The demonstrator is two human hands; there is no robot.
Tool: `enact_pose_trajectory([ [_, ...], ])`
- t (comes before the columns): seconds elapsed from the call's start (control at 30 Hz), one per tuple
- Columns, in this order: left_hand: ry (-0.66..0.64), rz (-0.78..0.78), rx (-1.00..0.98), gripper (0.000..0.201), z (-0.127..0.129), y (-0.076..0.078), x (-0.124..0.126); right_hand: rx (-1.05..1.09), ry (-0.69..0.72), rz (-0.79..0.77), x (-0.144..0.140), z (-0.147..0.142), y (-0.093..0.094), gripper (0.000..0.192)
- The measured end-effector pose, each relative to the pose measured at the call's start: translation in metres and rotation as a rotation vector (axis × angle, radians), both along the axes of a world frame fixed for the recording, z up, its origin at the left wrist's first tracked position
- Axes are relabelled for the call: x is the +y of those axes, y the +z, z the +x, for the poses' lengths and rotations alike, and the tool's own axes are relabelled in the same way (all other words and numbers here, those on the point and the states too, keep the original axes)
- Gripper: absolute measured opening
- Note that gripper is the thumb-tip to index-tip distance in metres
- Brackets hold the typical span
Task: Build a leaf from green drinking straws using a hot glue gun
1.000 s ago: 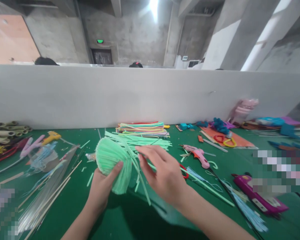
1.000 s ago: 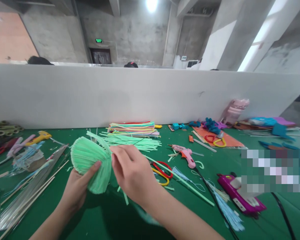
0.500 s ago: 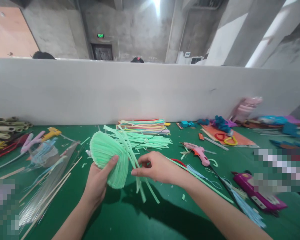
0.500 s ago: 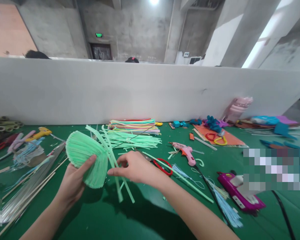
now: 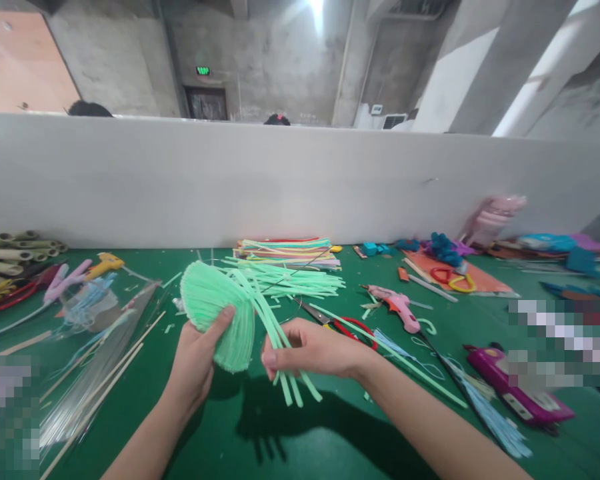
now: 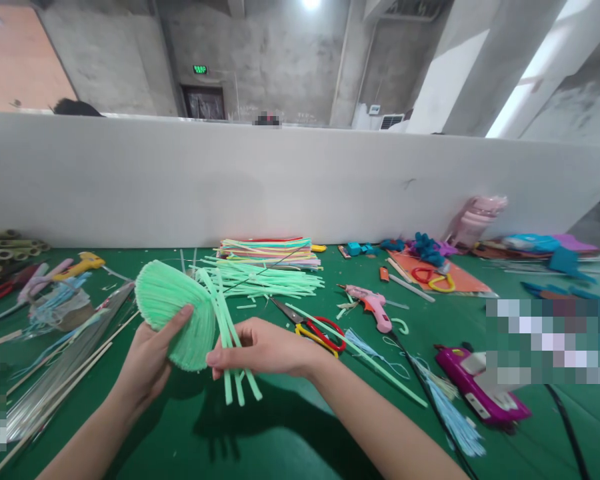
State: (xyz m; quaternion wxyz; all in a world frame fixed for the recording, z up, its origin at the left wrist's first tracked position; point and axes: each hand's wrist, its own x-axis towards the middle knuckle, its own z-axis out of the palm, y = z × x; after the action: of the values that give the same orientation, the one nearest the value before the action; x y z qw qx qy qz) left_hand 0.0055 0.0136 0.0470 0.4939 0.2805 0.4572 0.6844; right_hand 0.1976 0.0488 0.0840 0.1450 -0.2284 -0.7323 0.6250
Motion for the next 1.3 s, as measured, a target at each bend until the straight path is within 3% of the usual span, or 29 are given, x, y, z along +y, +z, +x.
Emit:
enact_pose_trajectory([
  [0.17, 0.017, -0.012, -0.083, 0.046, 0.002, 0.000, 0.002, -0.080, -0.490, 0.555, -0.005, -0.015, -0.008, 0.046],
  [0.23, 0.019, -0.002, -0.113, 0.043, 0.003, -0.002, 0.004, -0.154, -0.571, 0.694, -0.004, -0.020, -0.013, 0.044],
  [0.3, 0.021, 0.010, -0.136, 0.041, 0.005, -0.003, 0.004, -0.218, -0.601, 0.734, -0.003, -0.024, -0.016, 0.041],
  [0.47, 0.030, 0.040, -0.141, 0.043, 0.008, -0.003, 0.003, -0.165, -0.629, 0.689, 0.005, -0.030, -0.021, 0.045],
  [0.63, 0.035, 0.066, -0.112, 0.048, 0.006, -0.004, 0.003, -0.073, -0.457, 0.260, 0.015, -0.024, -0.021, 0.049],
  [0.67, 0.037, 0.070, -0.104, 0.049, 0.006, -0.004, 0.004, -0.075, -0.423, 0.236, 0.016, -0.022, -0.019, 0.050],
  [0.8, 0.056, 0.079, -0.073, 0.049, 0.005, -0.005, 0.005, -0.090, -0.306, 0.419, 0.017, -0.010, -0.007, 0.049],
  [0.87, 0.063, 0.083, -0.063, 0.048, 0.005, -0.004, 0.005, -0.097, -0.198, 0.430, 0.016, -0.006, 0.000, 0.049],
  [1.0, 0.076, 0.099, -0.041, 0.051, 0.004, -0.003, 0.005, -0.196, -0.066, 0.269, 0.015, 0.000, 0.006, 0.047],
  [1.2, 0.091, 0.132, 0.040, 0.056, 0.006, -0.004, 0.005, -0.195, -0.081, -0.053, 0.019, -0.001, -0.004, 0.044],
  [1.3, 0.121, 0.145, 0.112, 0.053, 0.006, -0.005, 0.004, -0.169, -0.081, -0.081, 0.017, -0.005, -0.008, 0.040],
])
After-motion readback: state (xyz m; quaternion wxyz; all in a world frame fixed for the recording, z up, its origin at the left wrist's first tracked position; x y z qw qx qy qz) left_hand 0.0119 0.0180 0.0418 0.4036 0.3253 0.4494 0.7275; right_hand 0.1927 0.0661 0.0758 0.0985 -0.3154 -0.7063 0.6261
